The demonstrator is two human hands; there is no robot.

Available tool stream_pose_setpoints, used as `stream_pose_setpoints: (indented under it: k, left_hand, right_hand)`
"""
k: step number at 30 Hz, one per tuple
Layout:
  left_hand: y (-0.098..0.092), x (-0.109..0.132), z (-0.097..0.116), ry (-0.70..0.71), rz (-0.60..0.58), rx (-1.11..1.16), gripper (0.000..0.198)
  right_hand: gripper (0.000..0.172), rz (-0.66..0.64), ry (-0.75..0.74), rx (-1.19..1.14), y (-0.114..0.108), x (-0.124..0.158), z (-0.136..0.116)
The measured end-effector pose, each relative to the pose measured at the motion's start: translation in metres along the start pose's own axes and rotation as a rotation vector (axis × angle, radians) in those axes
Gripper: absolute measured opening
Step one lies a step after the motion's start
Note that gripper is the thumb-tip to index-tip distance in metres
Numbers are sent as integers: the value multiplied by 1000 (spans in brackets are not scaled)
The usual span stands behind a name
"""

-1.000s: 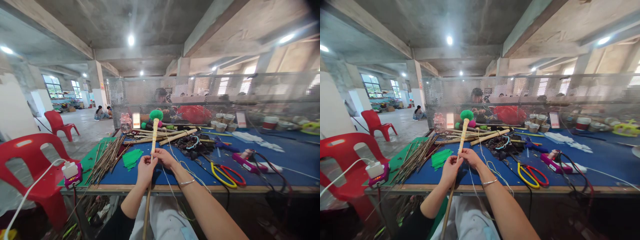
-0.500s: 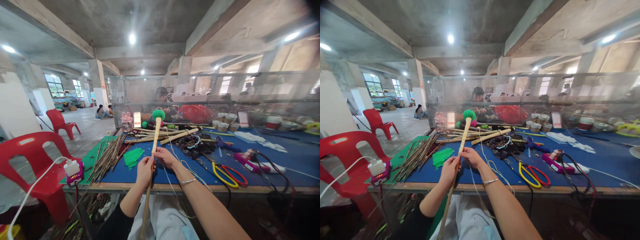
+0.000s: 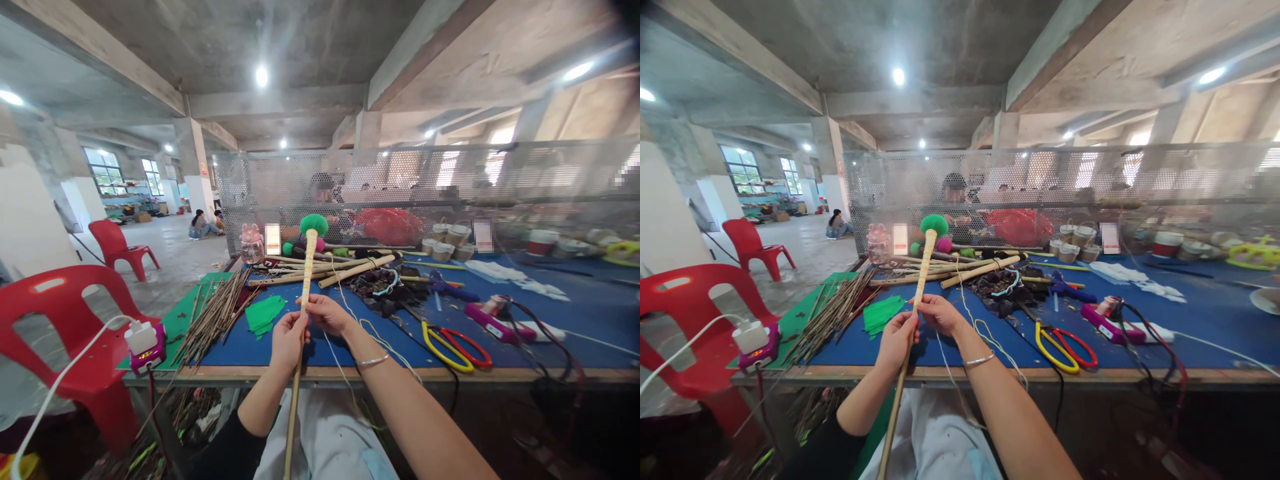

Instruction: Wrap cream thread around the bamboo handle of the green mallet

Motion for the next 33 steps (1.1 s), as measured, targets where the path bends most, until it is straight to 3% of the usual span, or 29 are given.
stream_pose_setpoints:
  k: [4, 8, 11, 17, 26, 31, 33]
  left_hand:
    - [3, -2, -4, -55, -29, -50, 39]
    - [-1, 0, 2, 50, 90, -99, 45]
    - [-4, 3, 5, 82, 146, -93, 56]
    - [-3, 10, 8, 111, 118, -42, 85]
    - [-1, 3, -3, 19, 77, -53, 82]
    - [-8, 3, 8, 172, 181, -110, 81]
    - [-9, 4, 9, 160, 189, -97, 82]
  right_hand:
    - [29, 31, -19, 22, -1, 0, -4]
    - [31, 97, -30, 72, -9, -1, -1]
    - [33, 104, -26, 91, -11, -2, 1]
    - [31, 53, 16, 101, -7, -2, 4]
    - [31, 9, 24, 42, -1, -2, 11]
    - [32, 89, -30, 125, -12, -4, 7]
    - [32, 104, -34, 151, -14, -3, 6]
Point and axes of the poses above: each hand's wrist, its own x-axis away from the middle knuckle, its own y-axis out of the palm, z = x × y, the point moved 8 cm from there along -x, towards the middle knuckle, and after that the axes turned 12 degrees about -y, right-handed, at the moved point
